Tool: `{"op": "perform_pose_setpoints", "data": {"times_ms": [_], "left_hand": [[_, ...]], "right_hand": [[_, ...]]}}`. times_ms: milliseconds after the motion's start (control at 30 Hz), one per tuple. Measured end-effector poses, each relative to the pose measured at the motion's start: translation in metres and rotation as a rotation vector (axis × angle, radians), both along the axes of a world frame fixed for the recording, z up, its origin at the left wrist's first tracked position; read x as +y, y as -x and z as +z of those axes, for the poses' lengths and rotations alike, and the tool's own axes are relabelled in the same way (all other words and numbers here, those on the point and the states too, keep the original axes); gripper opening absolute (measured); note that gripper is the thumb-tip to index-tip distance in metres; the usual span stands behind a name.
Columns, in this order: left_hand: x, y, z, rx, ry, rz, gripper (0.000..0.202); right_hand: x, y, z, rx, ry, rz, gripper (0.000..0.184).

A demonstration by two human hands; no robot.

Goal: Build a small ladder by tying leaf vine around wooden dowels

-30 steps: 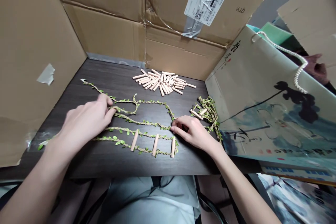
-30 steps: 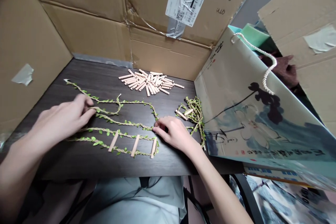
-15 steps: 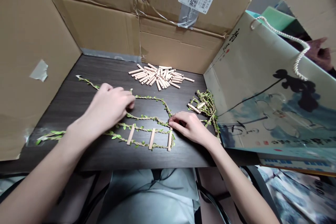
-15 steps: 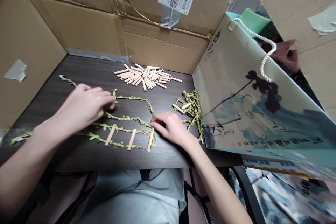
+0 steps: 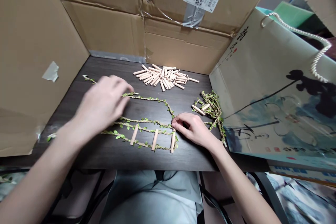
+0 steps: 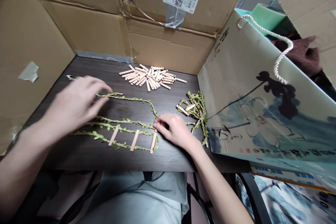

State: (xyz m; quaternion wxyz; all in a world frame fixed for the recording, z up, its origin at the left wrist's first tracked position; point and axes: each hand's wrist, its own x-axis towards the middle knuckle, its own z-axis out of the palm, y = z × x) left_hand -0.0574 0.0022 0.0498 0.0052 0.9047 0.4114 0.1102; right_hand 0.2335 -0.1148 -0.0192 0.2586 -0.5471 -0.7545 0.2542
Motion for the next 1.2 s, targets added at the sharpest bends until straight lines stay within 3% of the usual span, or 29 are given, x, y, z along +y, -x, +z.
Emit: {"op": "perform_pose_setpoints", "data": {"times_ms": [67, 100, 167, 300, 533, 1200], "left_hand": [[-0.011, -0.022, -0.015, -0.062, 0.225, -0.341, 0.029], [-0.015, -0.032, -0.023, -0.054, 0.335, -0.442, 0.028], [-0.021, -0.046, -0.038, -0.063, 0.428, -0.513, 0.027], [-0.016, -0.053, -0.050, -0.112, 0.528, -0.529, 0.025], [-0.003, -0.045, -0.045, -0.148, 0.692, -0.557, 0.025], [-0.008, -0.043, -0.044, -0.164, 0.704, -0.520, 0.025]], "right_hand": [[0.000, 0.000, -0.001, 0.001, -0.001, -0.001, 0.017], [0.000, -0.001, -0.001, 0.002, -0.001, -0.003, 0.016], [-0.001, -0.001, -0.001, 0.001, -0.001, -0.005, 0.016], [-0.001, -0.001, -0.001, -0.001, 0.000, 0.000, 0.016], [0.000, -0.004, 0.001, 0.007, 0.013, 0.012, 0.018], [-0.002, -0.002, 0.000, -0.010, -0.007, 0.031, 0.017]]}}
